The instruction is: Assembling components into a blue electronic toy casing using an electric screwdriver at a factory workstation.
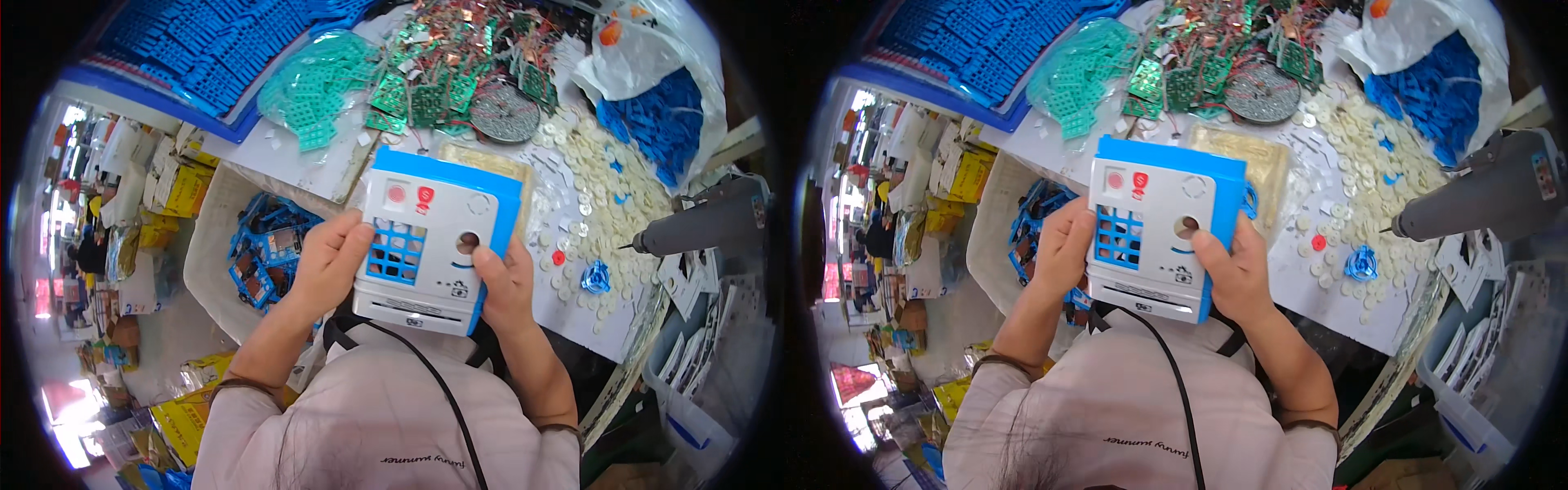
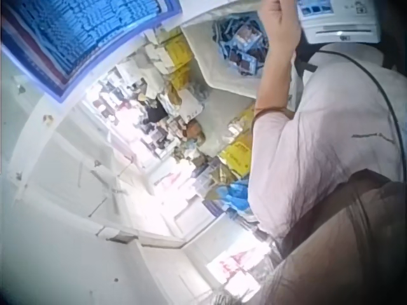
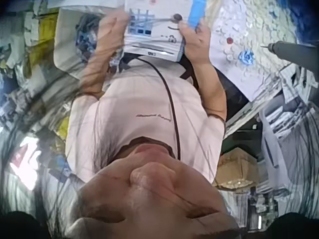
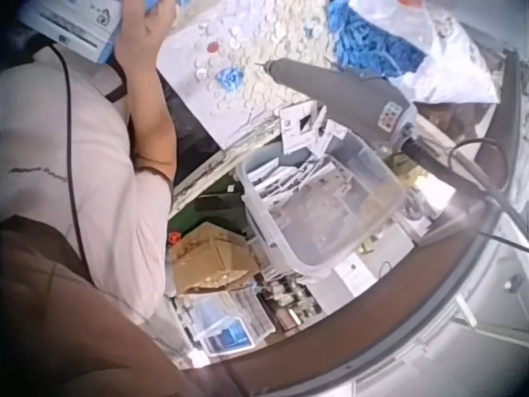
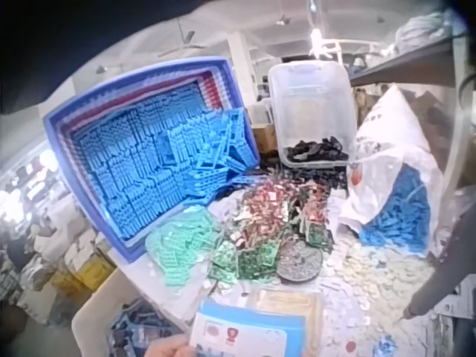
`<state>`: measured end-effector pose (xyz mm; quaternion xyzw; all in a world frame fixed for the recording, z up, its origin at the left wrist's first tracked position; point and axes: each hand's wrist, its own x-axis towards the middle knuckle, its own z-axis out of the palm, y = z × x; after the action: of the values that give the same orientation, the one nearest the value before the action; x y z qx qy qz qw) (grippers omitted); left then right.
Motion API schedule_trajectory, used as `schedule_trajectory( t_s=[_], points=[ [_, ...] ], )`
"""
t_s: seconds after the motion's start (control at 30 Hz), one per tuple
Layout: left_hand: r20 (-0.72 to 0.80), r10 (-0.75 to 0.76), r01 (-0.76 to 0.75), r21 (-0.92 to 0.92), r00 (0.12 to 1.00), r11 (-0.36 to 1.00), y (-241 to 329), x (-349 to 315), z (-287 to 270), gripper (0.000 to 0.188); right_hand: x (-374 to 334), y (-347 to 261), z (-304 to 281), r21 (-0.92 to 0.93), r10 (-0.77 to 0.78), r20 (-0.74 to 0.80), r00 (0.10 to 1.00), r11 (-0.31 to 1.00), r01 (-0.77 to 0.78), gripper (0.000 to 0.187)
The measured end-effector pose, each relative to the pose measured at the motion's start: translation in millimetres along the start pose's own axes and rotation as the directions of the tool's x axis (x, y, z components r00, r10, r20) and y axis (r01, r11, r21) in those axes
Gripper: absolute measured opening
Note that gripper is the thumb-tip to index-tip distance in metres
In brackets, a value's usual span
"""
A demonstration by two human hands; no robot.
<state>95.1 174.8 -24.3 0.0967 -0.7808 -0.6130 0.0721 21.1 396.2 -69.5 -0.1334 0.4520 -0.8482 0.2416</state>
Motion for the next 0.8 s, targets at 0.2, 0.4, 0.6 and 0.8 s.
schedule_trajectory(
  t_s=[0.2,0.4,0.6,0.8],
  points=[
    [0.011,0.030,-0.027,-0.184,0.999,0.983,5.0,16.5,7.4,0.035,-6.3,3.0,1.0,-0.124,-0.131,0.044,0.990,0.983,0.136,0.051],
    [-0.037,0.162,-0.166,-0.166,0.986,0.972,0.9,27.3,12.5,0.038,-14.9,5.4,3.8,-0.245,-0.190,0.090,0.978,0.947,0.207,0.057],
    [-0.029,0.231,-0.231,-0.013,0.973,0.973,-13.2,63.0,7.7,0.038,-11.7,9.6,10.3,-0.351,-0.230,-0.064,0.971,0.916,0.194,0.054],
    [0.080,0.141,-0.133,-0.092,0.987,0.987,-37.0,55.0,-3.9,0.044,13.6,1.9,16.7,-0.323,-0.284,-0.216,0.934,0.924,0.206,0.050]
  ],
)
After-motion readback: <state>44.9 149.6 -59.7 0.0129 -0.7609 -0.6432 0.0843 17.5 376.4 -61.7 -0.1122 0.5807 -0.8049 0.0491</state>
